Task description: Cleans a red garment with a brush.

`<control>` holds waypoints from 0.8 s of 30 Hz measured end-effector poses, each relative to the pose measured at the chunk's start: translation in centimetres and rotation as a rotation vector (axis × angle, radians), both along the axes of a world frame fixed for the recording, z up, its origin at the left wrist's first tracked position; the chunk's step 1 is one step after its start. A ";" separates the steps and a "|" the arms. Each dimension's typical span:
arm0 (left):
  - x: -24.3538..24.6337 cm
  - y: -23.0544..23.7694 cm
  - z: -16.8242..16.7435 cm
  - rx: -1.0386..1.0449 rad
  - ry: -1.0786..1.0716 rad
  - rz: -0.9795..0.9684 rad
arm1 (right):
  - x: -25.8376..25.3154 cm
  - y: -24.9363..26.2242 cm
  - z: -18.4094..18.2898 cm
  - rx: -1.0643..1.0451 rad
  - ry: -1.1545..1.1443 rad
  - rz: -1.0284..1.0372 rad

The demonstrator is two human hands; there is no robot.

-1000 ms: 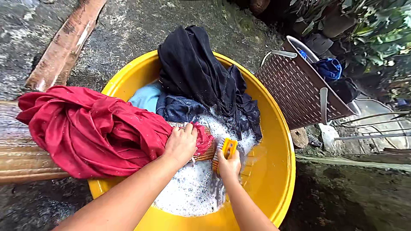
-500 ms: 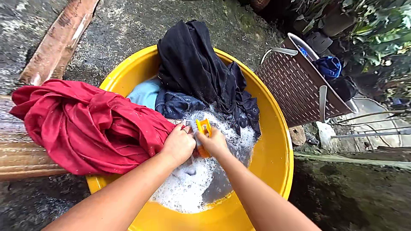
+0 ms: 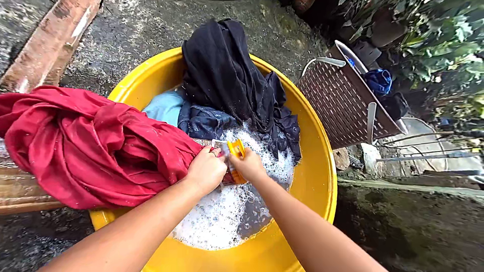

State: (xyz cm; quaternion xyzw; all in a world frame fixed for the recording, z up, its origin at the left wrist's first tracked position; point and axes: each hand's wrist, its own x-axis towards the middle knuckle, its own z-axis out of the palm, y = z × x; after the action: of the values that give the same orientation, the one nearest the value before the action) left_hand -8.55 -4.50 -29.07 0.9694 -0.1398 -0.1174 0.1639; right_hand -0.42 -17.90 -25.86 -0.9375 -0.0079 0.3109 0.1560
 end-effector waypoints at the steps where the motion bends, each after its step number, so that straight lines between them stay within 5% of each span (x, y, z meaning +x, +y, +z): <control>1: -0.1 -0.1 -0.2 0.000 -0.014 -0.004 | 1.4 1.3 -0.4 -0.056 -0.036 0.005; 4: -0.9 -0.3 -0.3 -0.017 -0.095 0.055 | 3.2 3.7 -0.9 -0.146 -0.116 0.015; 11: -1.6 -0.3 -0.2 -0.088 -0.217 0.181 | -7.6 -3.0 1.3 0.111 -0.018 -0.009; 19: -1.0 0.1 -0.8 -0.037 -0.190 0.130 | 2.6 4.3 -0.2 -0.048 -0.047 -0.111; 24: -1.2 -0.2 -0.5 -0.047 -0.213 0.167 | -6.4 -1.9 0.8 0.229 -0.002 -0.132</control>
State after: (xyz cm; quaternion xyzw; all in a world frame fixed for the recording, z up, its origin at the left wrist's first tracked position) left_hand -9.70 -4.65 -29.58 0.9806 -0.0779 0.0036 0.1797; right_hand -6.82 -19.80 -25.10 -0.9123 0.0181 0.2963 0.2822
